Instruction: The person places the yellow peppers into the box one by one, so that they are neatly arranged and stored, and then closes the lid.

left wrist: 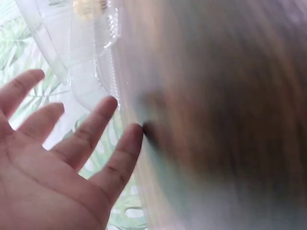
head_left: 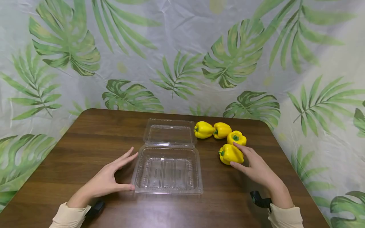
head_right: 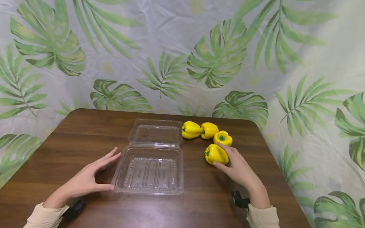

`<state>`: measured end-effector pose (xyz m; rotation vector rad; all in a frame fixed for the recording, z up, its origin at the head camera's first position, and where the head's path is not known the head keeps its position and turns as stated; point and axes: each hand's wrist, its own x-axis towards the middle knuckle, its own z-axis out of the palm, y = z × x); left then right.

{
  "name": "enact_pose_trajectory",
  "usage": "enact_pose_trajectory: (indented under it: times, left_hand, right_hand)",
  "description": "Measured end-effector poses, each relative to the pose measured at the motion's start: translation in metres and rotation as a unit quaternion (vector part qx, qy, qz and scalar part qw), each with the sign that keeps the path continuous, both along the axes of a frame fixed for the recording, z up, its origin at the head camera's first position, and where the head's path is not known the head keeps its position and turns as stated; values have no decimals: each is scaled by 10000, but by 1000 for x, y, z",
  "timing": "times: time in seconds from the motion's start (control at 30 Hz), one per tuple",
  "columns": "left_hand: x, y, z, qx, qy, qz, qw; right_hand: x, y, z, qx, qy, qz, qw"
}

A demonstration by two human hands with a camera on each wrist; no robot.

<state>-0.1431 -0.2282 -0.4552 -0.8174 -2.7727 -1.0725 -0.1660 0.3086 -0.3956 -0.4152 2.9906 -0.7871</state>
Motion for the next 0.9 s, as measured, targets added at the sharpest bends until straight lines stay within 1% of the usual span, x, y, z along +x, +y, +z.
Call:
enact_pose_trajectory:
  times: [0.1, 0.23, 0.43, 0.63, 0.73, 0.9]
  left_hand:
    - [-1, -2, -3, 158, 22, -201, 9997]
    - [-3, -2, -6, 514, -39, -492, 9975]
    - [-5, -3, -10, 739, -162, -711, 9946]
    - [-5, -5, -12, 865, -342, -700, 9932]
    - [-5, -5, -11, 898, -369, -681, 9929]
    - [-6, -5, -12, 888, -352, -698, 9930]
  right_hand:
    - [-3, 1, -3, -166, 30, -7, 9999]
    - [-6, 4, -10, -319, 106, -94, 9994]
    - [-10, 6, -23, -513, 235, -201, 9982]
    - [-13, 7, -29, -722, 296, -138, 9969]
    - [-14, 7, -30, -869, 258, -131, 9958]
    - [-13, 8, -32, -1091, 159, -229, 9936]
